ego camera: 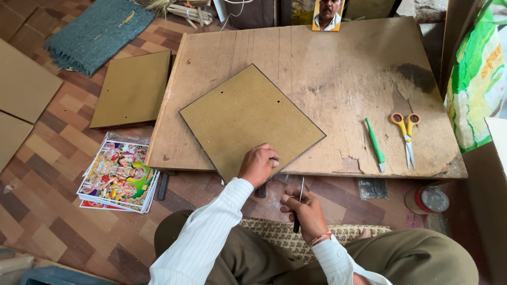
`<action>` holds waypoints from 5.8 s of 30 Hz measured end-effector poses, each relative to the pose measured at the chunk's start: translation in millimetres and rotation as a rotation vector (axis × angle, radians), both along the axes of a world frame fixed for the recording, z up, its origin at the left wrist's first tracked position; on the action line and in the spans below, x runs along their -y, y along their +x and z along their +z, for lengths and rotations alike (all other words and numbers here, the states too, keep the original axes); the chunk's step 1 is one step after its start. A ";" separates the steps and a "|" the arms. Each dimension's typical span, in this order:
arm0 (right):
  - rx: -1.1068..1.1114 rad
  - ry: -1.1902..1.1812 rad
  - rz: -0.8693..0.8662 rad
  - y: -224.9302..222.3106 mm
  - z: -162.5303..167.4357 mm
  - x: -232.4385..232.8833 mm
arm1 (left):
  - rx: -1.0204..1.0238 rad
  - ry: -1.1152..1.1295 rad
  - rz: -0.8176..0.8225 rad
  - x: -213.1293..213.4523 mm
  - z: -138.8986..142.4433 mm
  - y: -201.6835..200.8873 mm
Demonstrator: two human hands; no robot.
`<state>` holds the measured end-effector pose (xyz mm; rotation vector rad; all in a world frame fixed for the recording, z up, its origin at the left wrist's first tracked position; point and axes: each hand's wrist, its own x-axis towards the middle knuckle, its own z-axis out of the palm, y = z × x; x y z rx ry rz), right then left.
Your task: The person sits on the floor at a low workbench and uses a small hand tool to press fasteners into the backing board of a picture frame. They then take a black frame from a box, place the backing board and a white paper insert into it, and press the backing into place before continuing to work on the frame back with the tool.
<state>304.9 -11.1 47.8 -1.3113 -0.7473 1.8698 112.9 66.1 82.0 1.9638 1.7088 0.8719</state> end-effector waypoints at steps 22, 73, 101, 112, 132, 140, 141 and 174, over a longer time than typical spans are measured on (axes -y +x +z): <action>0.328 0.317 -0.110 3.8 8.6 9.6 | 0.257 -0.008 0.221 -21.8 -60.5 6.3; 0.654 1.301 -0.213 -27.2 60.4 -31.4 | 0.288 0.062 0.215 4.8 -32.9 9.1; 0.916 1.324 -0.151 -27.8 65.4 -44.2 | 0.283 0.070 0.215 10.6 -28.3 8.7; 0.747 1.275 0.016 -16.7 70.6 -53.8 | 0.274 0.053 0.226 14.0 -22.1 7.8; 0.709 1.030 -0.074 -16.5 66.4 -62.2 | 0.284 0.060 0.202 13.8 -25.0 6.9; 1.023 1.230 -0.087 -24.9 73.0 -62.5 | 0.259 0.065 0.192 13.6 -23.9 5.9; 1.010 1.279 -0.045 -25.6 74.2 -62.3 | 0.264 0.060 0.196 13.6 -23.4 5.5; 0.930 1.327 -0.028 -31.4 77.7 -44.9 | 0.274 0.111 0.244 16.1 -21.2 9.1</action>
